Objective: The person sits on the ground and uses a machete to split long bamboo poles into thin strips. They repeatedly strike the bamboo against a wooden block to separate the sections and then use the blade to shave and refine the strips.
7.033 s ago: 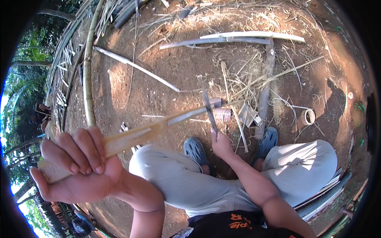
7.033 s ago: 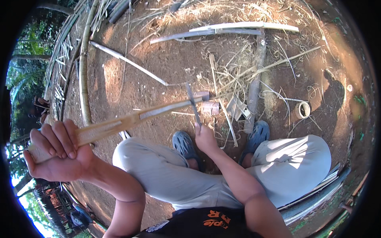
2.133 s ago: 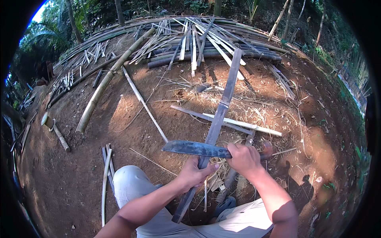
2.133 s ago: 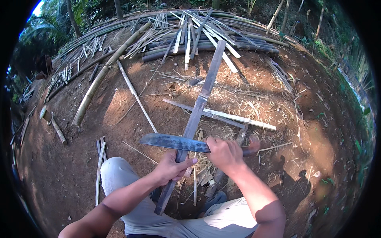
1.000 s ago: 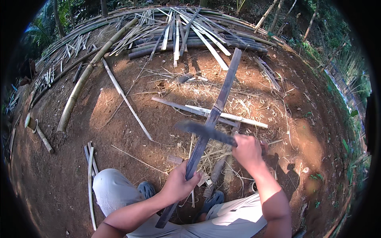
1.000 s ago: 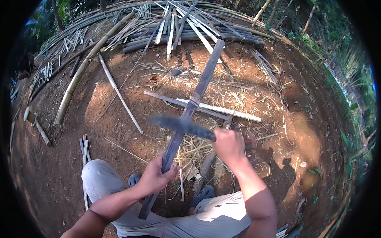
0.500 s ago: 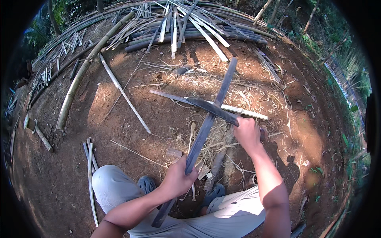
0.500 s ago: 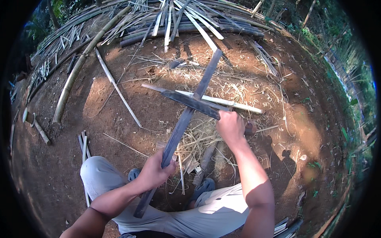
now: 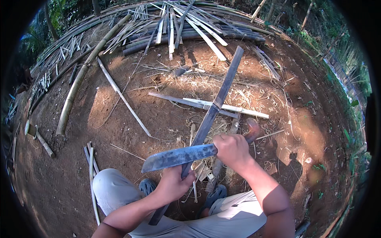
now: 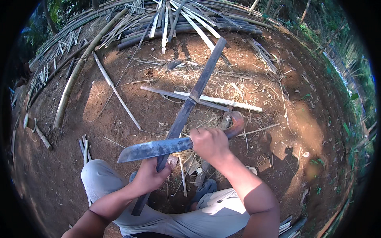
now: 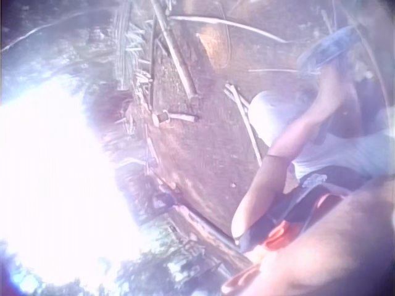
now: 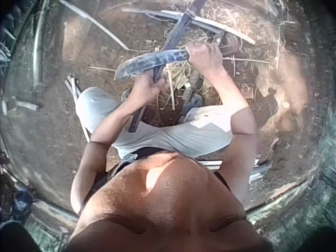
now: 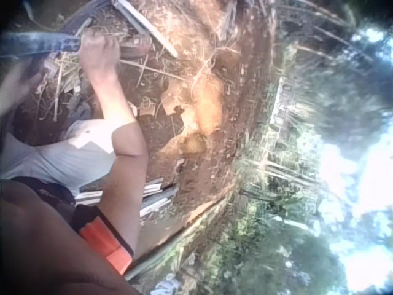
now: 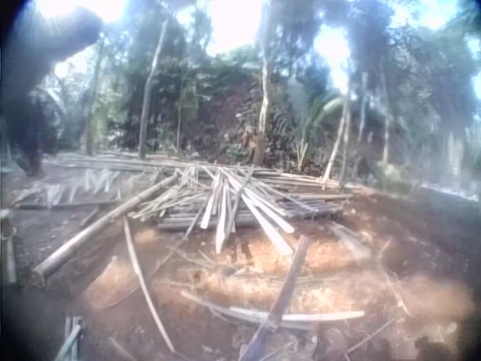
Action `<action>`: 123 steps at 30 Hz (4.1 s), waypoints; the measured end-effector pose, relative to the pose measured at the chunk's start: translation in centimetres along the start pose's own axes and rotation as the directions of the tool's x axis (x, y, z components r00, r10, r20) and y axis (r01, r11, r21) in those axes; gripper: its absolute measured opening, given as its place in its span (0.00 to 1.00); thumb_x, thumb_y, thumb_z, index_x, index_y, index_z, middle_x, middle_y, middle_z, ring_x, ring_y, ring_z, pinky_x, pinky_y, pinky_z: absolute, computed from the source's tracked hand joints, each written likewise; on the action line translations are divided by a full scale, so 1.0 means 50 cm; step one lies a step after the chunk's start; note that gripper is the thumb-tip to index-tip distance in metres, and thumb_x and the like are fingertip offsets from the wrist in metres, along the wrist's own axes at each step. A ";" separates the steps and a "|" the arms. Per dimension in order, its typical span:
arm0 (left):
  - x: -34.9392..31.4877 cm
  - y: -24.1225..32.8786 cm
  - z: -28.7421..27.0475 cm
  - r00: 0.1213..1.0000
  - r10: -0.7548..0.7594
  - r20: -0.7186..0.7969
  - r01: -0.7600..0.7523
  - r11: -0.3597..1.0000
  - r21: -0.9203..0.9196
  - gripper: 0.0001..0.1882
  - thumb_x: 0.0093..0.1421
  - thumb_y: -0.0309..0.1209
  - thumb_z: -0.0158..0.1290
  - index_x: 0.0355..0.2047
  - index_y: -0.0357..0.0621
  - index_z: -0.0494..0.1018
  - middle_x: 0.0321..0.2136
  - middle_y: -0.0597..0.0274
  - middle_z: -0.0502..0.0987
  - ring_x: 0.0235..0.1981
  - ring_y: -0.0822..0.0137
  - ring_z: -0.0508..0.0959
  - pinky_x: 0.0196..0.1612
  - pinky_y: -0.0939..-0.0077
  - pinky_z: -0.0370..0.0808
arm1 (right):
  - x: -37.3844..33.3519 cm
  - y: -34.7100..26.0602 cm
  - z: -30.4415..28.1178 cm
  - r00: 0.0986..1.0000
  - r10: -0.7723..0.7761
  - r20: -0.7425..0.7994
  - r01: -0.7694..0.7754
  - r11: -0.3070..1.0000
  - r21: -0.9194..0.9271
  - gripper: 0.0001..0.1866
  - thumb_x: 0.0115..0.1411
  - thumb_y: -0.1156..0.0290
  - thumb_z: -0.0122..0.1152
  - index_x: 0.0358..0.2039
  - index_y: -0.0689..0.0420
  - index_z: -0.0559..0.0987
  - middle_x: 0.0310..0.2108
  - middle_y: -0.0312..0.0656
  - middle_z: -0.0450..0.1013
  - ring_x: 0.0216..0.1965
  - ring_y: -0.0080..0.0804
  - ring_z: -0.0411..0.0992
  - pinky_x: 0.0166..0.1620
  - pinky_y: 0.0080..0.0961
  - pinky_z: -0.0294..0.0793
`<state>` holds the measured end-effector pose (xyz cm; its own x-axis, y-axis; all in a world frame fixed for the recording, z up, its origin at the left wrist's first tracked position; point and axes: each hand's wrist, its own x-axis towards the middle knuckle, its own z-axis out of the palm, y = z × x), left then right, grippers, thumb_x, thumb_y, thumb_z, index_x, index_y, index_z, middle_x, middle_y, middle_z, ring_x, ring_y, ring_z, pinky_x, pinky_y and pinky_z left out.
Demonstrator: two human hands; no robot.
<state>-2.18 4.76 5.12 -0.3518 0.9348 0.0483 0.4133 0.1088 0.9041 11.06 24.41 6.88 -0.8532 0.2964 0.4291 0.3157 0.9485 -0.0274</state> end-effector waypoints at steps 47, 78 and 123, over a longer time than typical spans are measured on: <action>0.048 0.069 -0.008 0.888 -0.325 0.326 0.453 0.740 -0.497 0.12 0.66 0.27 0.51 0.45 0.40 0.60 0.17 0.64 0.69 0.13 0.75 0.72 0.12 0.82 0.68 | -0.012 -0.081 -0.017 0.995 -0.051 0.082 0.020 0.941 0.338 0.09 0.43 0.77 0.64 0.24 0.58 0.73 0.18 0.44 0.72 0.22 0.44 0.76 0.26 0.38 0.75; 0.063 0.046 0.001 0.854 -0.091 0.511 0.495 0.441 -0.749 0.44 0.65 0.69 0.21 0.53 0.40 0.64 0.30 0.61 0.73 0.24 0.68 0.77 0.29 0.75 0.74 | 0.014 -0.065 -0.067 0.715 0.498 0.490 -0.484 -0.152 0.862 0.12 0.66 0.64 0.61 0.37 0.63 0.76 0.14 0.25 0.63 0.13 0.11 0.56 0.17 0.17 0.52; 0.028 0.017 0.036 0.988 -0.117 -0.105 0.112 0.993 -0.047 0.11 0.68 0.30 0.44 0.42 0.33 0.70 0.33 0.35 0.74 0.39 0.37 0.74 0.41 0.49 0.68 | 0.008 -0.084 0.007 0.977 0.098 0.187 -0.126 0.981 0.147 0.05 0.53 0.75 0.57 0.21 0.61 0.75 0.20 0.53 0.76 0.23 0.53 0.77 0.28 0.45 0.77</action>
<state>-0.80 6.78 5.18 -0.4838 0.8751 -0.0132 0.3314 0.1972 0.9226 9.26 20.59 6.86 -0.8810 0.4032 0.2475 0.3562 0.9096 -0.2141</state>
